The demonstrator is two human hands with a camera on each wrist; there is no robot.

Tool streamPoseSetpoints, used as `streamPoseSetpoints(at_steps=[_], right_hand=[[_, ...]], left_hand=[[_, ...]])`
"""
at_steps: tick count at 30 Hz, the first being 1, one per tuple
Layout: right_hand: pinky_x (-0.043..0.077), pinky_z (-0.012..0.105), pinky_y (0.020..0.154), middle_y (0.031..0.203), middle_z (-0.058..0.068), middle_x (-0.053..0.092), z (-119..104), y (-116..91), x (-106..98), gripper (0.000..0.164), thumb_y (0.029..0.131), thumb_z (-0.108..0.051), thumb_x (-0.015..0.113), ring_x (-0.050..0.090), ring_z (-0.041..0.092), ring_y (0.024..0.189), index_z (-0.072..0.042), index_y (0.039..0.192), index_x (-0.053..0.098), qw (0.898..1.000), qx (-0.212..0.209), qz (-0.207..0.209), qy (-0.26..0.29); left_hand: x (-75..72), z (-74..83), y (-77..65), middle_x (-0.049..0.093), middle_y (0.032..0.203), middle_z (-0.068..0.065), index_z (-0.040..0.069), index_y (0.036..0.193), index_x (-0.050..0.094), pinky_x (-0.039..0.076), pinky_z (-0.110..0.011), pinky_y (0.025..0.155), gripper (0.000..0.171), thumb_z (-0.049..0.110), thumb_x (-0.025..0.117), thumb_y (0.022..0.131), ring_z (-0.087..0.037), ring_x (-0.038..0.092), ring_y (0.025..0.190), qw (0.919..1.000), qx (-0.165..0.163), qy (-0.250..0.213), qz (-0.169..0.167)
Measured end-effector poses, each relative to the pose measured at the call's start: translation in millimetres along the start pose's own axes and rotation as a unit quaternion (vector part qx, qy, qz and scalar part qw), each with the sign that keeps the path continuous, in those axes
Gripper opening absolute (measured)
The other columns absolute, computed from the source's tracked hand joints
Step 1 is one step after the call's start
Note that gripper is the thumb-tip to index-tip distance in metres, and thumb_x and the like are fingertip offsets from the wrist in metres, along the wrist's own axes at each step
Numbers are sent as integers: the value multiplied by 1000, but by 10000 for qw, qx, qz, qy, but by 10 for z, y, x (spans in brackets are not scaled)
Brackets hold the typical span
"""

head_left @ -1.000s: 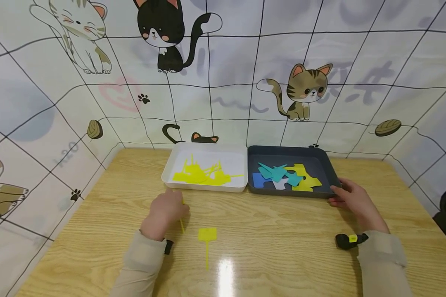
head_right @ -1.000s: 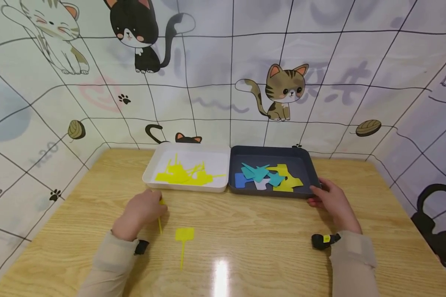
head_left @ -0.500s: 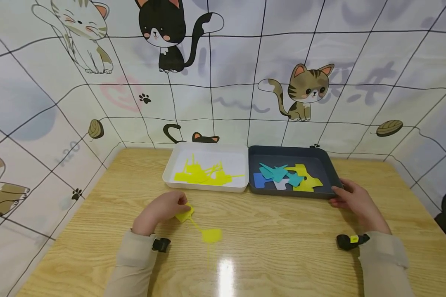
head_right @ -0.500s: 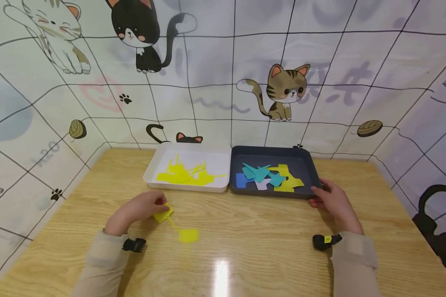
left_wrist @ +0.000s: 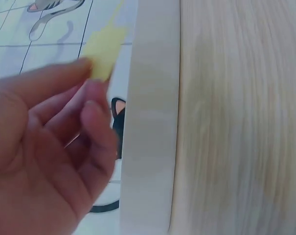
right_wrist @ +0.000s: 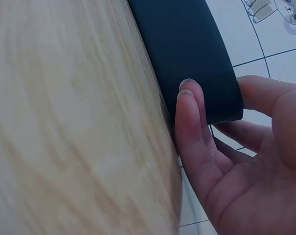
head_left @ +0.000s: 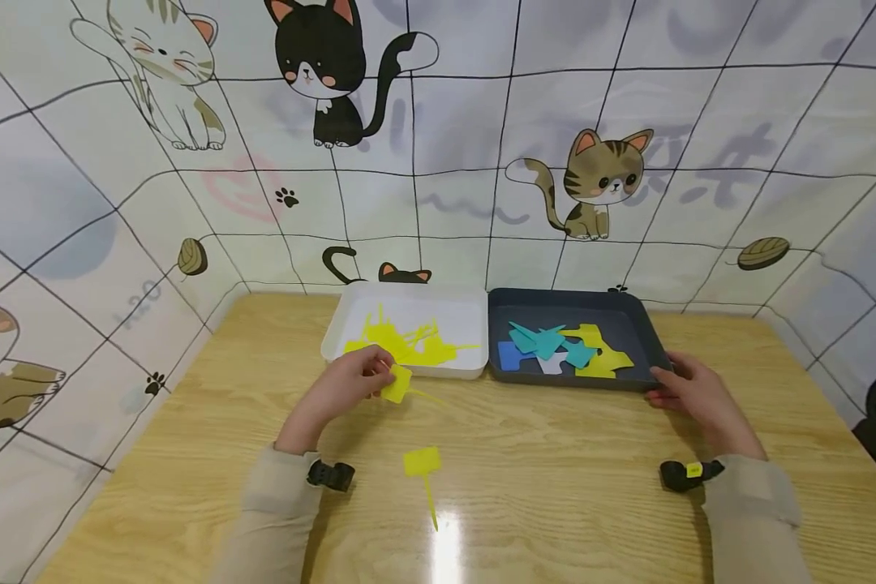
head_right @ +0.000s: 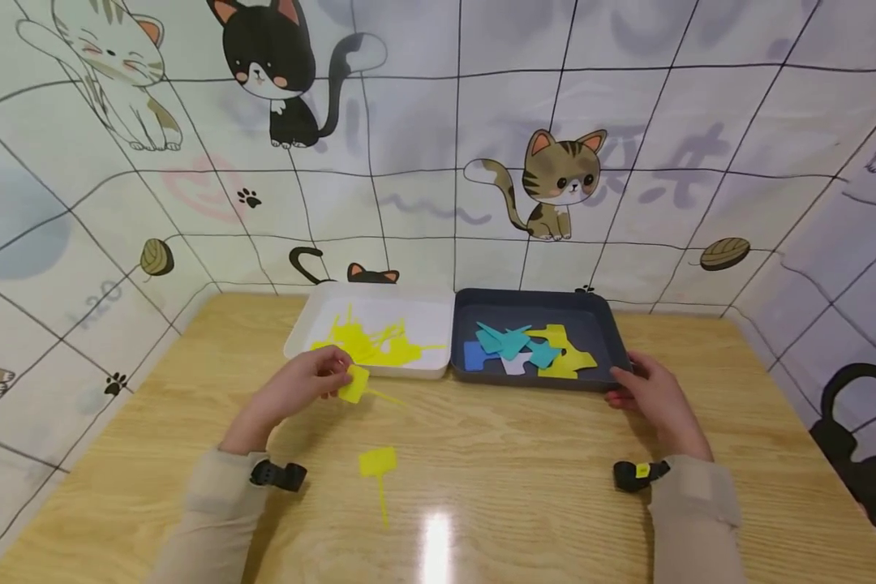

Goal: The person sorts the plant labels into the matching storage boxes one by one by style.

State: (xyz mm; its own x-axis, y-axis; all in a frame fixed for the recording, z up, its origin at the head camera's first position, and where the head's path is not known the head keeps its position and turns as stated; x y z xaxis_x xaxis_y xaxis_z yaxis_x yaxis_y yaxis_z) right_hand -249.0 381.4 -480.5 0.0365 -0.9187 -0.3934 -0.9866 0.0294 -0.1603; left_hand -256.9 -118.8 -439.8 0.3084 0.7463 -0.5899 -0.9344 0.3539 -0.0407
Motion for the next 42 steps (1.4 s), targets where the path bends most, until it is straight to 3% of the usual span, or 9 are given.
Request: streamPoseSetpoints(at_steps=[7, 11, 15, 19, 24, 34, 42], right_hand=[[54, 25, 72, 142, 31, 23, 6, 28, 5, 75, 95, -40, 44, 64, 9, 78, -1, 147, 6, 9998, 162, 35, -99], [54, 25, 72, 142, 31, 23, 13, 21, 2, 74, 96, -38, 44, 64, 9, 78, -1, 147, 6, 9998, 202, 28, -80], [55, 26, 72, 142, 32, 22, 19, 20, 7, 73, 96, -36, 44, 65, 9, 77, 0, 147, 6, 9999, 125, -10, 22], [54, 26, 72, 142, 32, 22, 38, 32, 33, 75, 95, -37, 45, 65, 9, 77, 1, 146, 6, 9999, 91, -13, 69], [54, 26, 73, 142, 30, 23, 110, 4, 66, 75, 95, -38, 45, 65, 9, 78, -1, 147, 5, 9995, 300, 0, 70], [54, 27, 73, 143, 31, 22, 118, -2, 33, 77, 95, -40, 45, 65, 9, 79, -3, 147, 3, 9997, 230, 63, 41], [54, 26, 73, 143, 29, 24, 72, 17, 7, 75, 95, -40, 44, 64, 9, 79, -3, 147, 5, 9991, 386, 130, -63]], left_hand=[[73, 89, 194, 62, 87, -6, 16, 112, 51, 49, -45, 71, 23, 21, 58, 90, -34, 58, 77, 9926, -38, -683, 999], [130, 105, 322, 64, 89, -7, 12, 117, 46, 51, -39, 69, 31, 21, 58, 91, -28, 59, 73, 9868, -132, -896, 1346], [177, 114, 415, 63, 90, -6, 11, 109, 52, 51, -31, 64, 21, 19, 58, 91, -20, 60, 70, 9839, -202, -609, 1670], [227, 120, 485, 64, 93, -4, 12, 101, 64, 50, -30, 67, 14, 18, 58, 91, -18, 59, 76, 9819, -183, 207, 1876], [301, 104, 539, 67, 102, -3, 13, 105, 69, 49, -30, 72, 19, 18, 57, 91, -17, 59, 83, 9806, -238, 869, 1738], [424, 166, 606, 68, 101, -3, 11, 109, 68, 49, -31, 74, 23, 20, 58, 91, -17, 59, 84, 9837, -198, 1093, 1416], [492, 200, 621, 62, 118, -9, 9, 120, 61, 45, -39, 92, 38, 31, 56, 90, -26, 56, 109, 9771, -377, 1902, 872]])
Point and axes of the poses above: each hand's wrist, its own y-axis towards the middle knuckle, its own x-axis out of the palm, z = x × y, the point moved 2 cm from there along y, towards the middle knuckle
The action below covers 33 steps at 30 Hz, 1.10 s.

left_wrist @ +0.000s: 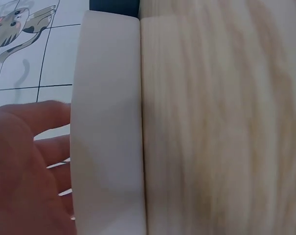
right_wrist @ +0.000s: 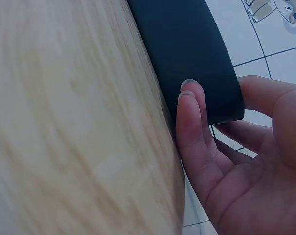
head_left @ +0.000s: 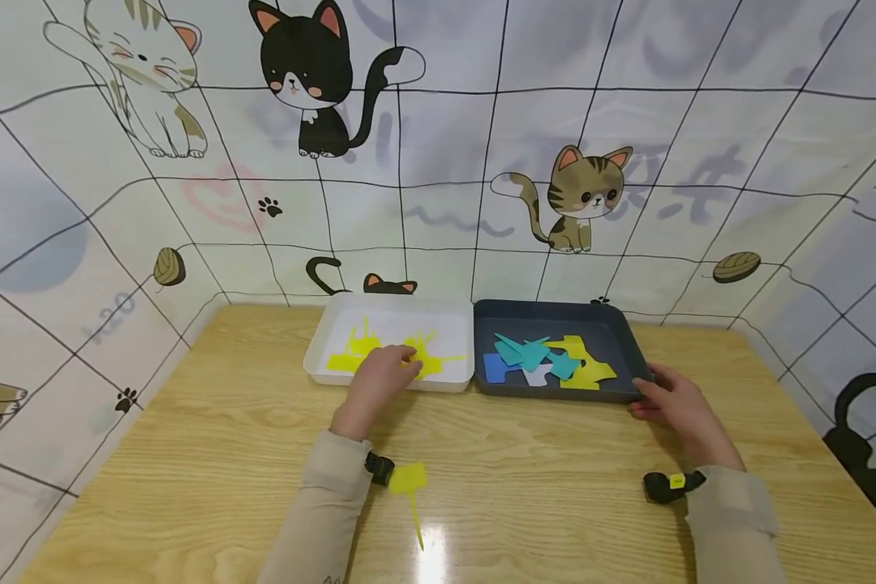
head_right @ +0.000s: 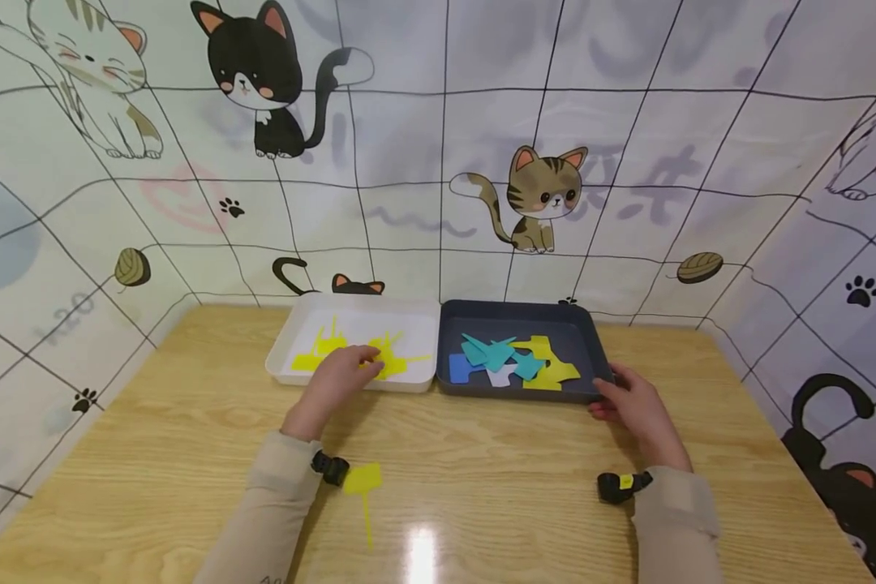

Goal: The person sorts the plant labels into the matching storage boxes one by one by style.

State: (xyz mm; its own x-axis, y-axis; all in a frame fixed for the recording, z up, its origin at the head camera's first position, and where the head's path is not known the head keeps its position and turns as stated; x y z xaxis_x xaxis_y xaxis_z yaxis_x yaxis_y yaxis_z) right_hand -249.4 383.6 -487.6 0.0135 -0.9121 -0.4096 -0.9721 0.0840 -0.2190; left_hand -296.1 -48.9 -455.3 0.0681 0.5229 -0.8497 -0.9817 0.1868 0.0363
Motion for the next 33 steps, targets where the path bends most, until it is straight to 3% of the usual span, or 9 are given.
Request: streamPoseSetpoints(at_steps=[6, 10, 16, 21, 24, 27, 30, 33], right_hand=[[54, 26, 73, 142, 29, 26, -29, -9, 13, 74, 95, -40, 44, 64, 9, 80, -3, 147, 6, 10000, -26, 5, -27], [54, 26, 73, 142, 29, 25, -28, -12, 26, 76, 95, -42, 45, 64, 9, 80, -4, 148, 6, 10000, 5, -21, -21], [54, 27, 73, 143, 29, 25, -20, -16, 31, 75, 95, -41, 46, 64, 9, 80, -4, 148, 7, 10000, -47, -17, 30], [54, 27, 73, 141, 29, 26, -26, -33, 18, 75, 95, -40, 45, 64, 9, 79, -2, 147, 7, 10000, -85, 9, -3], [54, 27, 73, 141, 29, 27, -27, -37, 8, 74, 95, -40, 45, 64, 9, 80, -3, 147, 7, 10000, -84, 0, -13], [54, 27, 73, 140, 29, 28, -29, -39, 0, 74, 95, -40, 45, 64, 9, 80, -3, 147, 7, 10000, -87, -3, -29], [54, 26, 73, 141, 30, 27, -19, -28, 3, 75, 95, -41, 44, 64, 9, 80, -2, 147, 6, 9999, -112, -18, -72], [54, 26, 73, 141, 30, 27, -5, -7, 1, 75, 95, -41, 44, 65, 10, 80, -3, 147, 6, 9998, -163, -80, -105]], left_hand=[[2, 31, -64, 56, 114, -14, 9, 122, 60, 45, -40, 79, 43, 38, 50, 92, -31, 46, 97, 9938, 137, 1097, -128], [5, 45, -100, 54, 114, -15, 12, 120, 62, 45, -40, 74, 43, 43, 47, 93, -31, 44, 96, 9891, 205, 1456, -104], [-19, 32, -115, 53, 119, -11, 12, 121, 61, 43, -41, 85, 42, 41, 51, 92, -31, 42, 104, 9951, 304, 938, -14], [-151, 112, -160, 57, 110, -7, 13, 111, 64, 43, -34, 85, 32, 34, 61, 88, -26, 46, 101, 9959, 750, 499, 34], [-236, 206, -230, 60, 95, 0, 16, 102, 65, 44, -30, 78, 22, 31, 63, 86, -17, 52, 89, 9929, 1062, 313, -424], [-267, 281, -365, 59, 85, 5, 16, 100, 65, 45, -29, 73, 20, 29, 64, 86, -12, 54, 78, 9825, 1311, 299, -1291], [-255, 279, -554, 59, 85, 6, 14, 104, 64, 45, -29, 73, 24, 28, 65, 85, -10, 53, 77, 9678, 1332, 610, -2047], [-233, 233, -728, 57, 86, 6, 16, 109, 62, 44, -28, 72, 28, 25, 67, 82, -9, 51, 75, 9572, 1276, 1078, -2365]])
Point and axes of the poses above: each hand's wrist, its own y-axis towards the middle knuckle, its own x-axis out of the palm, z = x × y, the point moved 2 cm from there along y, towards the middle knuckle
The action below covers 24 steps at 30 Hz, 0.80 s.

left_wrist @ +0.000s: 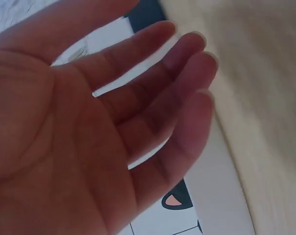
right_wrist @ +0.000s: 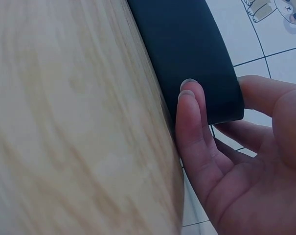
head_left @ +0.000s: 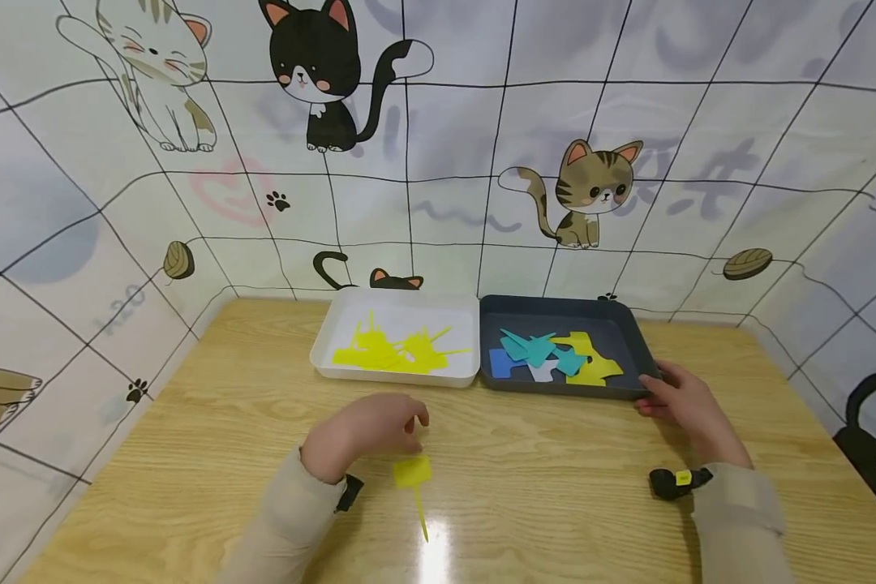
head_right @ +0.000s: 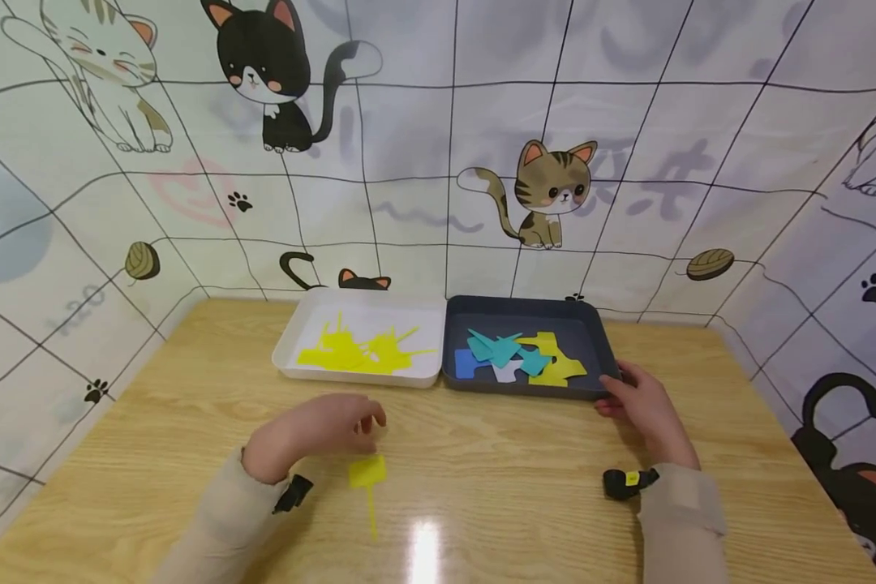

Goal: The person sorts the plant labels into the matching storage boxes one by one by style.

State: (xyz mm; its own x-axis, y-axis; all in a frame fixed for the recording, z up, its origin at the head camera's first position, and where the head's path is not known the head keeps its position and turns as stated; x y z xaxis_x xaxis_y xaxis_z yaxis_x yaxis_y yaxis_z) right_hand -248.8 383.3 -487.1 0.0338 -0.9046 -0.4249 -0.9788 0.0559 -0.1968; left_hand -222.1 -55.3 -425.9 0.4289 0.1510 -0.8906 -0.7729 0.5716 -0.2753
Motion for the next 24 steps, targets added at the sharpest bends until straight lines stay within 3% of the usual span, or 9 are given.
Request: streamPoseSetpoints(at_steps=[3, 9, 17, 24], right_hand=[[54, 27, 73, 140, 30, 27, 7, 9, -9, 74, 96, -41, 43, 65, 11, 80, -3, 147, 6, 10000, -58, -66, 4], [55, 27, 73, 141, 31, 26, 3, 4, -16, 75, 96, -40, 44, 65, 12, 81, -2, 147, 6, 9999, -95, -77, -11], [54, 27, 73, 142, 30, 25, -20, -13, -23, 76, 95, -41, 44, 65, 11, 81, -3, 147, 4, 10000, -41, -43, 31], [54, 27, 74, 143, 29, 22, -19, -14, -19, 76, 95, -41, 44, 65, 10, 80, -3, 147, 4, 9999, -9, -95, 132]], left_hand=[[87, 6, -119, 54, 90, 4, 20, 112, 60, 44, -25, 70, 34, 22, 71, 80, -9, 49, 76, 9990, 104, 409, -179], [200, 33, -269, 50, 99, 4, 27, 115, 58, 44, -24, 65, 45, 21, 76, 74, -10, 48, 84, 9948, 576, 834, -119], [287, 79, -293, 48, 98, 5, 25, 120, 54, 43, -22, 60, 50, 23, 76, 75, -10, 44, 78, 9902, 681, 1218, 80], [277, 78, -301, 51, 90, 4, 19, 112, 58, 44, -21, 62, 39, 6, 70, 78, -9, 46, 71, 9904, 711, 1162, 252]])
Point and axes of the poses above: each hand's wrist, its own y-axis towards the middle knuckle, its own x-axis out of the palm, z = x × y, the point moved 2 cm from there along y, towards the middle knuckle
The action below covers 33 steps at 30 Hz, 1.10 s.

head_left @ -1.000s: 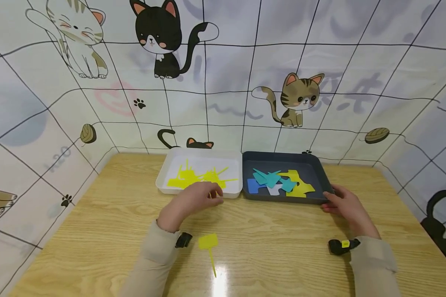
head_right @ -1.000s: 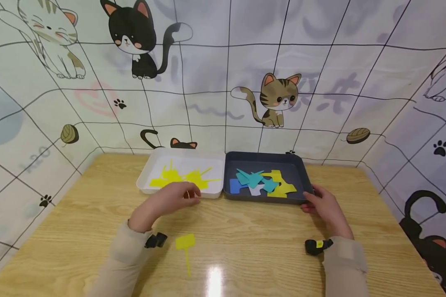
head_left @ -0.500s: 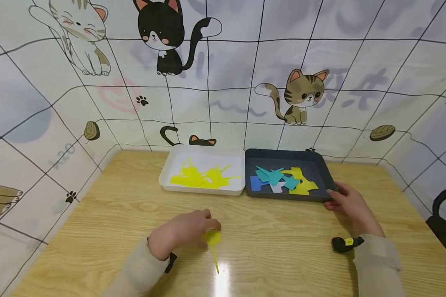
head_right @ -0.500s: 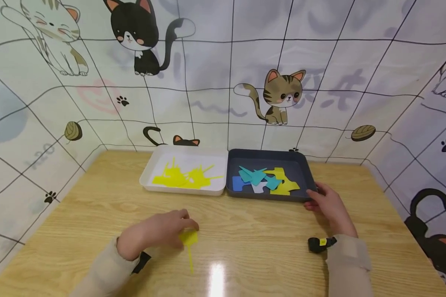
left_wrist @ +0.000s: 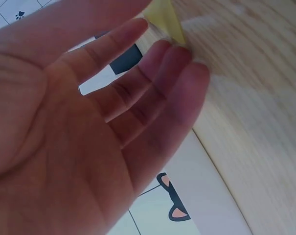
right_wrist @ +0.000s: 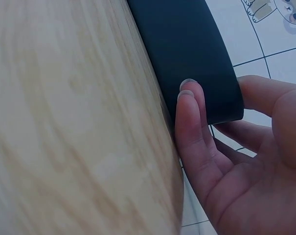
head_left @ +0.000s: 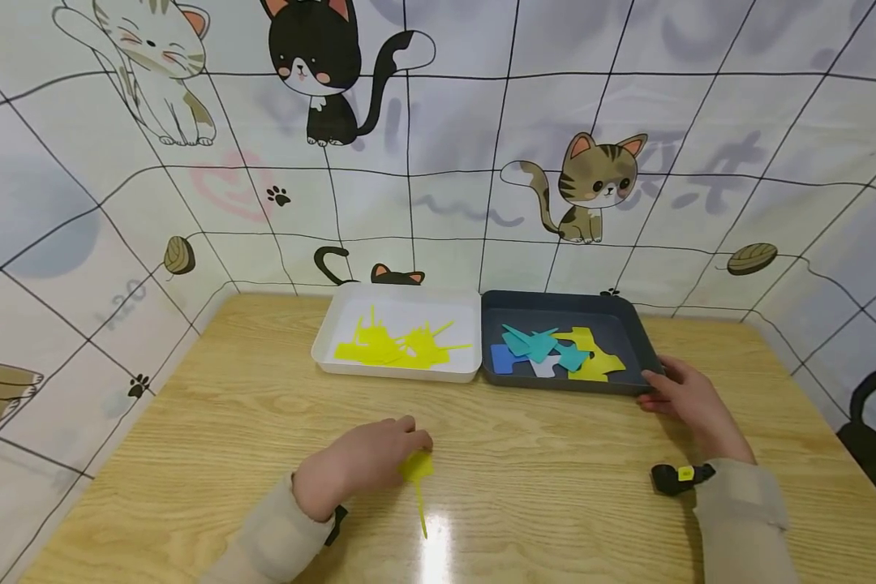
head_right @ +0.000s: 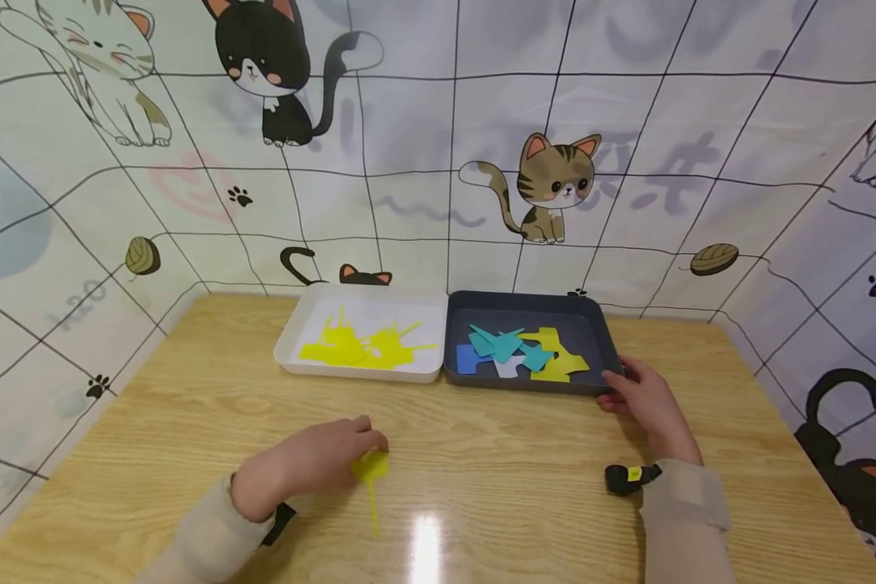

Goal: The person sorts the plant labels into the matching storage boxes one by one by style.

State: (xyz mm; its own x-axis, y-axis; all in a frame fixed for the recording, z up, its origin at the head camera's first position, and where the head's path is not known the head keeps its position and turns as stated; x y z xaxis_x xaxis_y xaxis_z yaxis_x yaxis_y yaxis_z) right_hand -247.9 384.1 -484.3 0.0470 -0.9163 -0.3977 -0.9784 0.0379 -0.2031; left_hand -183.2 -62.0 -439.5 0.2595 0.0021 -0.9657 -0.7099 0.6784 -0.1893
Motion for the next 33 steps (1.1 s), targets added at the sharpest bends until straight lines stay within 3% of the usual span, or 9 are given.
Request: streamPoseSetpoints(at_steps=[4, 11, 16, 26, 33], right_hand=[[54, 26, 74, 144, 29, 21, -3, -7, -6, 75, 96, -40, 44, 65, 9, 81, -3, 147, 4, 10000, -6, -10, 1], [54, 27, 74, 145, 29, 20, 4, 6, -5, 76, 95, -40, 45, 65, 10, 80, -4, 148, 4, 10000, 27, 24, 39], [54, 27, 74, 143, 28, 24, 13, 14, 0, 76, 95, -42, 45, 65, 11, 81, -5, 148, 5, 10000, 35, 23, 38], [54, 26, 73, 143, 28, 24, 22, 13, 2, 76, 95, -42, 45, 64, 10, 81, -4, 148, 5, 10000, 55, 55, -14], [54, 26, 73, 144, 28, 23, 10, 14, 1, 77, 95, -42, 45, 64, 10, 81, -4, 148, 5, 10000, 14, 63, -1]], left_hand=[[4, -11, 9, 52, 87, 5, 19, 110, 59, 42, -19, 57, 38, 2, 68, 77, -7, 44, 63, 9998, -72, -166, 25], [15, -17, 22, 53, 85, 6, 18, 112, 58, 43, -21, 60, 37, 18, 73, 78, -5, 44, 65, 9994, -209, -283, 9], [-5, -22, 15, 52, 83, 5, 19, 115, 58, 41, -21, 58, 40, 21, 72, 78, -7, 44, 65, 9989, -244, -394, -78], [8, 48, -1, 53, 82, 4, 19, 111, 58, 42, -22, 57, 40, 13, 74, 75, -8, 44, 63, 9997, -254, -58, 27], [4, 73, -4, 55, 82, 3, 20, 112, 57, 43, -23, 58, 41, 16, 75, 75, -8, 46, 64, 9994, -333, 28, 3]])
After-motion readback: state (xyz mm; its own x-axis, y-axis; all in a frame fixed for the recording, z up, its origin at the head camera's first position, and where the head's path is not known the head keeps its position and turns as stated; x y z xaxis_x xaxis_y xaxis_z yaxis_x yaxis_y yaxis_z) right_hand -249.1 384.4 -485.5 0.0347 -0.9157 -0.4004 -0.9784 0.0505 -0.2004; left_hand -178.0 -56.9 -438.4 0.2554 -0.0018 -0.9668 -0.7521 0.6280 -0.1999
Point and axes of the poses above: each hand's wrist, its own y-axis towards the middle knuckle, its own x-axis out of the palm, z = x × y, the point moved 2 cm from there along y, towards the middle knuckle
